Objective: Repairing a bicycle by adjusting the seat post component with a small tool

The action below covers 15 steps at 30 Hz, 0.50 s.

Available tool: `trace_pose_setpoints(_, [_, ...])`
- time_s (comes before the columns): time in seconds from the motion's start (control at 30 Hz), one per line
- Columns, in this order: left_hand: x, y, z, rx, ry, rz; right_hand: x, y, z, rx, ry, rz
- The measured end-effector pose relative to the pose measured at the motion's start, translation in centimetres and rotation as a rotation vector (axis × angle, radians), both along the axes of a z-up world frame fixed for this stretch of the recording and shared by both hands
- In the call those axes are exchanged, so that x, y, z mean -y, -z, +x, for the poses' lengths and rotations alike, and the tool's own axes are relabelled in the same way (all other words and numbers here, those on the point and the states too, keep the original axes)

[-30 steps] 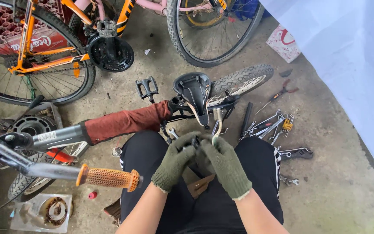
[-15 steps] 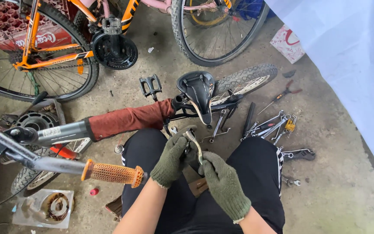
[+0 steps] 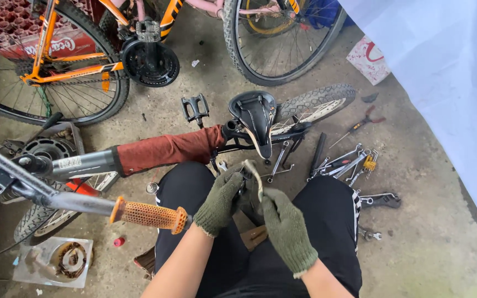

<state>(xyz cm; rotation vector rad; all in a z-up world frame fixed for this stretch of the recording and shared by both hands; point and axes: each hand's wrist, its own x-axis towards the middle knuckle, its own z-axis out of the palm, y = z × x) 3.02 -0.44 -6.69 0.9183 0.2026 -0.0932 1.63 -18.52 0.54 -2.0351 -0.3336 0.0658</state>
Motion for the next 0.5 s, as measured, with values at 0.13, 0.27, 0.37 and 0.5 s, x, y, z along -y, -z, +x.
trace_pose_setpoints(0.13, [-0.1, -1.0, -0.5, 0.014, 0.023, -0.052, -0.2, -0.5, -0.7, -0.032, -0.059, 0.091])
trace_pose_setpoints(0.27, [0.1, -2.1, -0.6, 0.006, 0.03, 0.014, 0.0, 0.1, 0.1, -0.061, 0.045, -0.014])
trace_pose_setpoints(0.37, [0.0, -1.7, -0.4, 0.03, 0.024, 0.068, 0.0, 1.0, -0.5, 0.095, -0.119, 0.083])
trace_pose_setpoints(0.5, [-0.2, -1.1, -0.6, 0.006, 0.029, -0.005, 0.0, 0.4, -0.5, 0.001, -0.066, 0.072])
